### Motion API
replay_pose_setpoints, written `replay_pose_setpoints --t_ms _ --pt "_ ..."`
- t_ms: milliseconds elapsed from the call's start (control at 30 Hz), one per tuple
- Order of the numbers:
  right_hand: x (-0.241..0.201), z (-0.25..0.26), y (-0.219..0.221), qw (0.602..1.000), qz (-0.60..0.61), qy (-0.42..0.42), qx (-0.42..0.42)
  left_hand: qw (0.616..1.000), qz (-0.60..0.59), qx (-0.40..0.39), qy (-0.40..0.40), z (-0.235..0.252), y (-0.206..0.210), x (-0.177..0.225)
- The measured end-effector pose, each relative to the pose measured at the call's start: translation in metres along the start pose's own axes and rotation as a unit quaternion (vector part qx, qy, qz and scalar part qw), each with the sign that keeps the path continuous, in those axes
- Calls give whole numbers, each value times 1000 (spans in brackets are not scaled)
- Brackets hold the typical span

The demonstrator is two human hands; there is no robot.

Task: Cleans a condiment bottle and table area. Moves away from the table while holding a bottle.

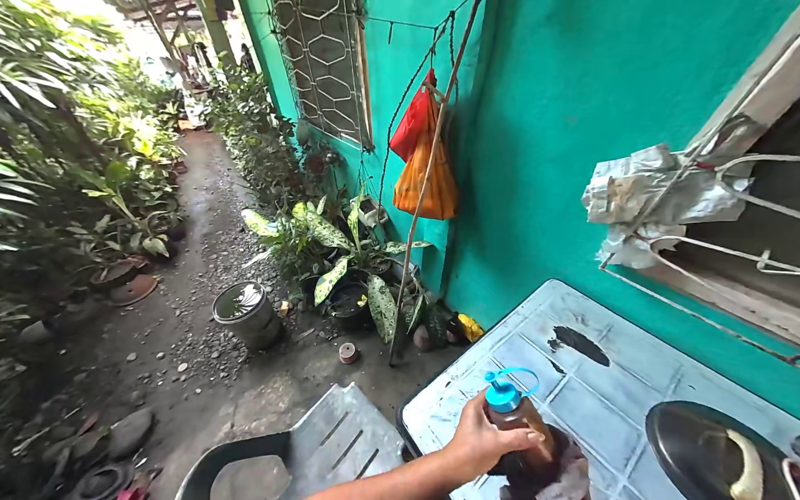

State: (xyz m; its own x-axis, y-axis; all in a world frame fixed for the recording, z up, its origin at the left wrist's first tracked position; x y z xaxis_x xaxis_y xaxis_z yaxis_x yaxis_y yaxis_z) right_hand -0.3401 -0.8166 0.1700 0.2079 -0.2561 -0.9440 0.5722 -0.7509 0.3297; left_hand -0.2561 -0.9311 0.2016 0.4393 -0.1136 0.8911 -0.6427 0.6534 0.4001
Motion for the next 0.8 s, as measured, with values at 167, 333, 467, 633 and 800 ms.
replay_pose_setpoints --t_ms 167,333,467,633,800 --pt "39 -4 -14 979 173 106 -33 980 79 -158 89 1 16 15" --pt "40 -15 -5 965 178 183 -64 962 111 -236 85 0 24 12" --pt "45 -11 -9 959 206 180 -70 963 131 -225 78 2 23 6" --pt "33 -16 -7 960 189 208 -4 964 138 -216 65 4 23 1" --pt "28 -14 -8 958 198 202 40 965 156 -205 55 3 20 0"
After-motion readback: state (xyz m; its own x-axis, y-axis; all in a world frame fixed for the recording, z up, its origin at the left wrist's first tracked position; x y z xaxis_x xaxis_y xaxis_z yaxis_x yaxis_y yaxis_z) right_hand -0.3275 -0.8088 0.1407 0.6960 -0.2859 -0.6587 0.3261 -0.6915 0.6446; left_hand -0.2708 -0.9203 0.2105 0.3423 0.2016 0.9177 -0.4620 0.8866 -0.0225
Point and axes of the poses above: each hand's wrist, its own z-axis towards the middle knuckle, its own y-axis out of the palm, x = y × z, the point moved 9 cm from there along z, towards the middle knuckle, and after that the axes turned 6 degrees about y, right-handed, at the moved point
